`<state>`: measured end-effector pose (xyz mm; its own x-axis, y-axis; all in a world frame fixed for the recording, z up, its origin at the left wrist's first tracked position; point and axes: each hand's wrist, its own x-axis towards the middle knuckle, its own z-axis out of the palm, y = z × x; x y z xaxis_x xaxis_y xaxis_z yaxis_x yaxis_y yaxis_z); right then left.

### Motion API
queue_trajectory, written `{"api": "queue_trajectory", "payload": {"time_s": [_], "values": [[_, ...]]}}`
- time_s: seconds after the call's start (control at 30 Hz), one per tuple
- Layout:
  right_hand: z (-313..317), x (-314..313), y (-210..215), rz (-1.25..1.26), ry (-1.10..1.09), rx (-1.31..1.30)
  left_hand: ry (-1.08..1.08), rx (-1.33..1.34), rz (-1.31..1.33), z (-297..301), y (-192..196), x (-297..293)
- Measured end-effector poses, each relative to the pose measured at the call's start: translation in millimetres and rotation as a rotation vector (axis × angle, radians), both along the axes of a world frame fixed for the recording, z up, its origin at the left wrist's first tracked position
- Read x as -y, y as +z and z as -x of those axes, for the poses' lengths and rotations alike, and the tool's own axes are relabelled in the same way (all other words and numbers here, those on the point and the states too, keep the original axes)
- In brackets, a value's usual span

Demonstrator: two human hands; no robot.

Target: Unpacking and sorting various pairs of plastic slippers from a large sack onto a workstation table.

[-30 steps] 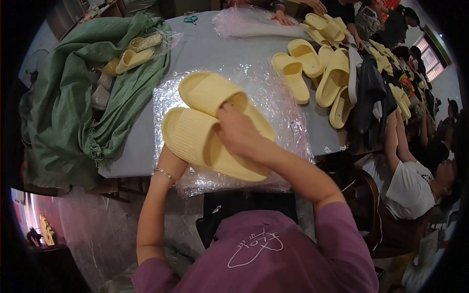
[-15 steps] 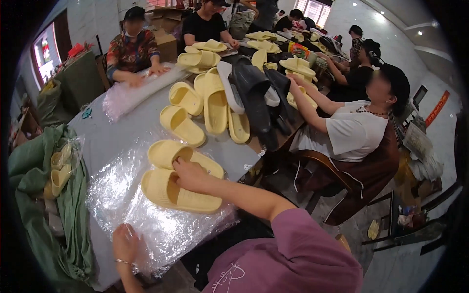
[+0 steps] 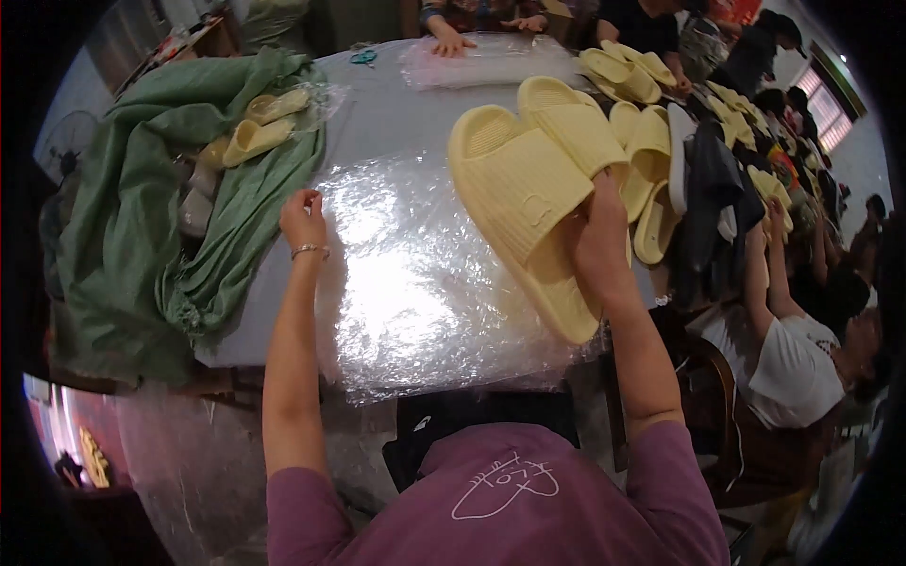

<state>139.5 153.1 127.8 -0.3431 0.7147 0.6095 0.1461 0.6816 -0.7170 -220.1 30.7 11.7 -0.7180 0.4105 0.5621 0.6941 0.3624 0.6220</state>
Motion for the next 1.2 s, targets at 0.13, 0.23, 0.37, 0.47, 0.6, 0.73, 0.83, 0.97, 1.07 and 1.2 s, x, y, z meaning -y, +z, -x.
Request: {"api": "queue_trajectory", "payload": {"time_s": [0.13, 0.23, 0.37, 0.47, 0.6, 0.73, 0.83, 0.97, 1.07, 1.2], "values": [[41.7, 57.7, -32.8, -0.147, 0.038, 0.502, 0.124, -0.106, 0.207, 0.0, 2.1, 16.5], [52.5, 54.3, -87.8, -0.082, 0.048, 0.679, -0.107, -0.24, 0.688, -56.5, 26.7, 27.5], [50.8, 40.2, -103.7, -0.219, -0.057, 0.71, -0.413, -0.169, 0.865, -124.7, 16.1, 115.6], [54.3, 40.4, -101.4, -0.233, -0.014, 0.715, -0.392, -0.213, 0.734, -131.7, 5.4, 141.4], [44.4, 25.1, -95.6, -0.103, -0.001, 0.735, -0.43, -0.214, 0.716, -124.2, -3.6, 146.9], [27.5, 6.6, -86.3, -0.001, -0.155, 0.619, -0.469, -0.138, 0.751, -126.0, 3.3, 142.3], [52.4, 52.2, -77.0, -0.167, 0.069, 0.538, -0.463, -0.168, 0.744, -126.0, -2.6, 143.3], [91.3, 101.7, -100.7, -0.239, 0.356, 0.66, -0.479, -0.223, 0.835, -118.3, -9.3, 149.9], [84.9, 89.3, -95.8, -0.189, 0.362, 0.736, -0.483, -0.218, 0.864, -121.7, -3.2, 148.7], [58.7, 36.6, -91.6, -0.189, 0.062, 0.783, -0.483, -0.215, 0.799, -122.4, 3.2, 148.0]]}}
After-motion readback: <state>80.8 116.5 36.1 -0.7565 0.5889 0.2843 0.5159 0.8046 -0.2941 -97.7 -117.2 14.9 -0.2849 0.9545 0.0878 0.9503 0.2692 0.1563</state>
